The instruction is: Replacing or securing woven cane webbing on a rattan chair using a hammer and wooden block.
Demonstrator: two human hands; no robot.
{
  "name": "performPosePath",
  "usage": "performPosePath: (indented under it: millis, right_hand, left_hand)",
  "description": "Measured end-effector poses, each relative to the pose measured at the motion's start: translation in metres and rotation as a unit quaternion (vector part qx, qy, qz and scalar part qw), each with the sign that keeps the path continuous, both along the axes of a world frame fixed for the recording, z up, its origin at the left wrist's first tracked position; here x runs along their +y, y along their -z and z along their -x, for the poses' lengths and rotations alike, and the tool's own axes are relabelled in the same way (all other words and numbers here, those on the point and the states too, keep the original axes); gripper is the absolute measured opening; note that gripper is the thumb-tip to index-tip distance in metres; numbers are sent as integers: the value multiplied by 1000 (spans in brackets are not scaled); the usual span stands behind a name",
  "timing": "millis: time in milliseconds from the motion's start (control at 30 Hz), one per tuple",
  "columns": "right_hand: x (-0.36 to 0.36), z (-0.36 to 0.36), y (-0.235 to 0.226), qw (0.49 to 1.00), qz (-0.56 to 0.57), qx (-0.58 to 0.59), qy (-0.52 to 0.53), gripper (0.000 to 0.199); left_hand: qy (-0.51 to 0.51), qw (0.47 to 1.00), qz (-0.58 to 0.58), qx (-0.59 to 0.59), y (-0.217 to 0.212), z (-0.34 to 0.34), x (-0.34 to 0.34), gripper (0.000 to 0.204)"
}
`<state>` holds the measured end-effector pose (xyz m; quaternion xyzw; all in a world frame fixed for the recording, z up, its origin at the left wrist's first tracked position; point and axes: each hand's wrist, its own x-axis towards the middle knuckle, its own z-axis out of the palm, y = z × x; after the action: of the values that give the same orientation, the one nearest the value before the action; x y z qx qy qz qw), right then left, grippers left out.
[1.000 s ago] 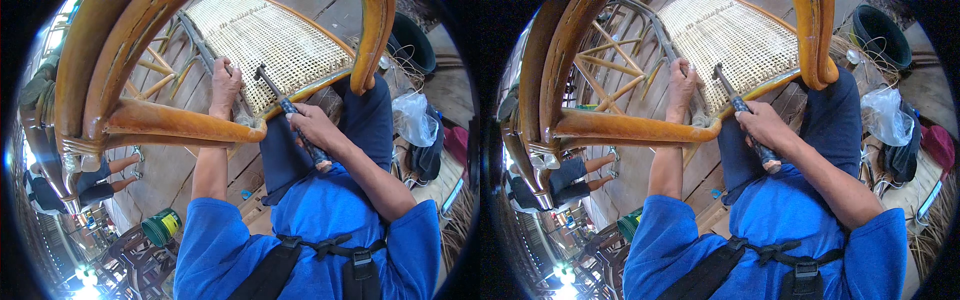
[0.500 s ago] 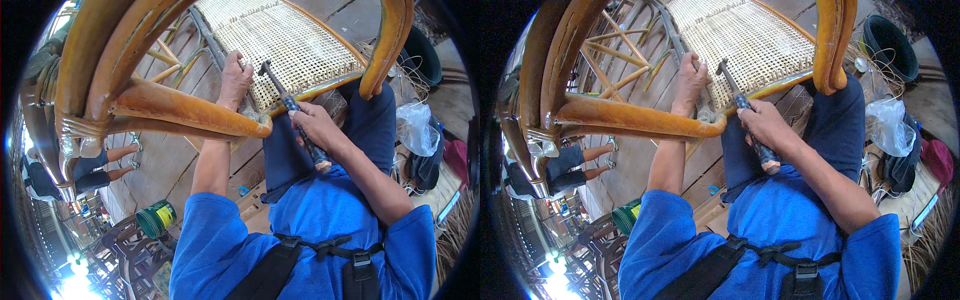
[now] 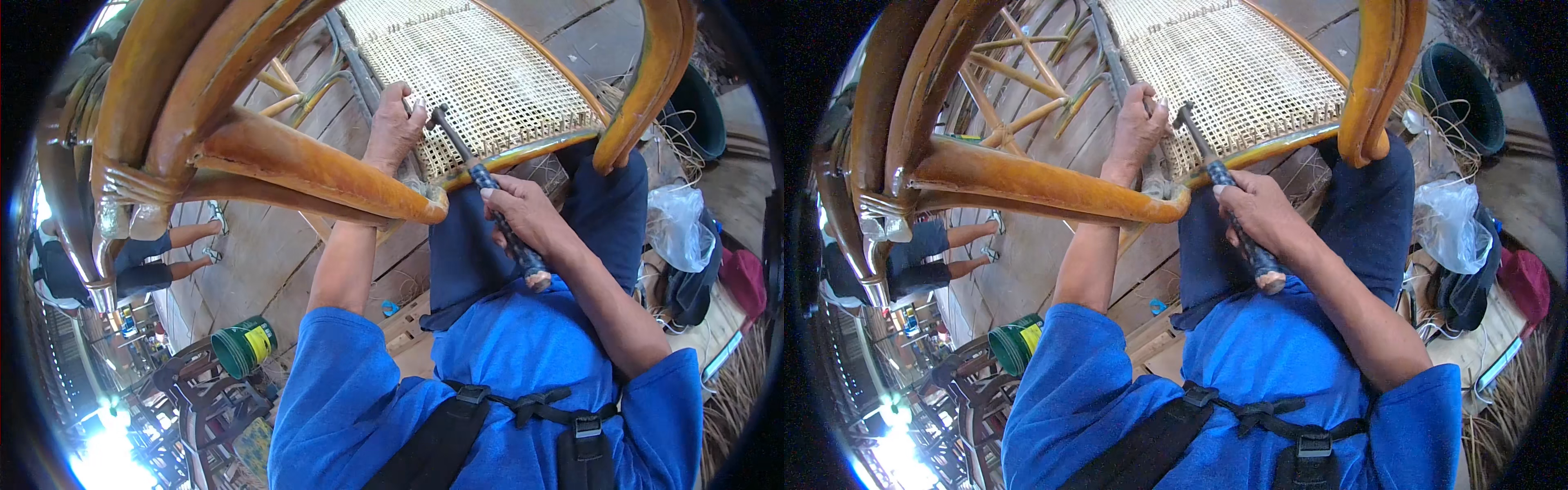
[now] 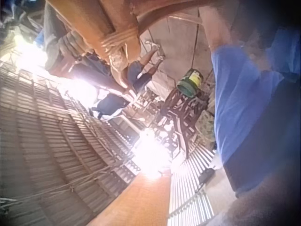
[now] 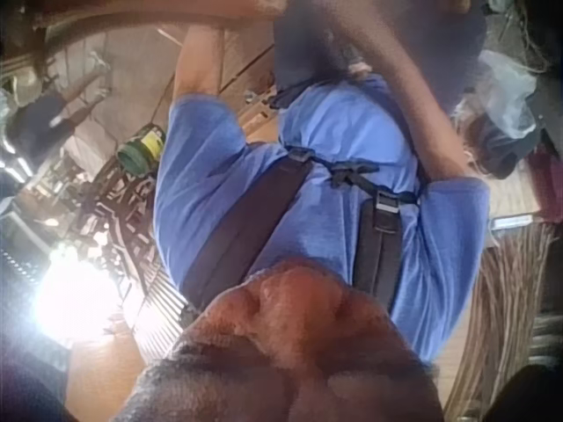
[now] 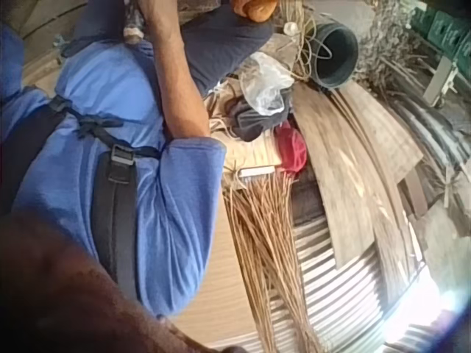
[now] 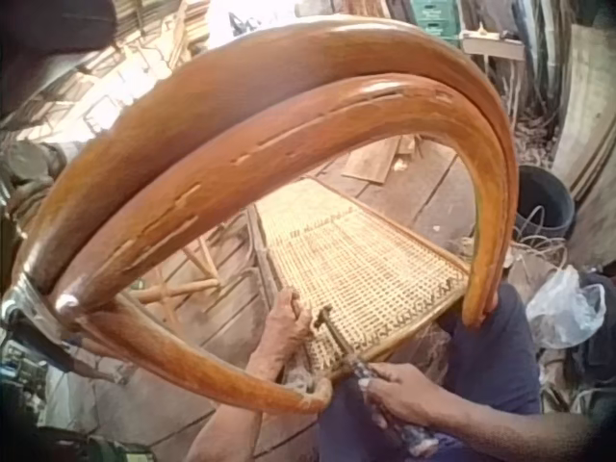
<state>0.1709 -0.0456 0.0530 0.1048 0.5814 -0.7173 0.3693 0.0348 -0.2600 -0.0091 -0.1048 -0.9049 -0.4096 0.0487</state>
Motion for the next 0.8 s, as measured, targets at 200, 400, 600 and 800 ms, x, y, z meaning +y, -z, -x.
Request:
performPosePath:
  millis: [200,400,600,800]
  right_hand:
    - [11,-11,-10,998,-45,26,23,17]
    - [15,-16,-7,999,-41,6,34,16]
    - [6,-22,-5,998,-38,-13,53,17]
    - [8,-24,-4,999,-15,-28,23,17]
  left_hand:
    - [-19,998,23,64,-13,-10,4,21]
    - [-57,997,-45,-35,-26,-30,10,25]
    - [28,999,11,24,4,-23,-7,32]
    - [48,997,22,49,0,-25,-2,32]
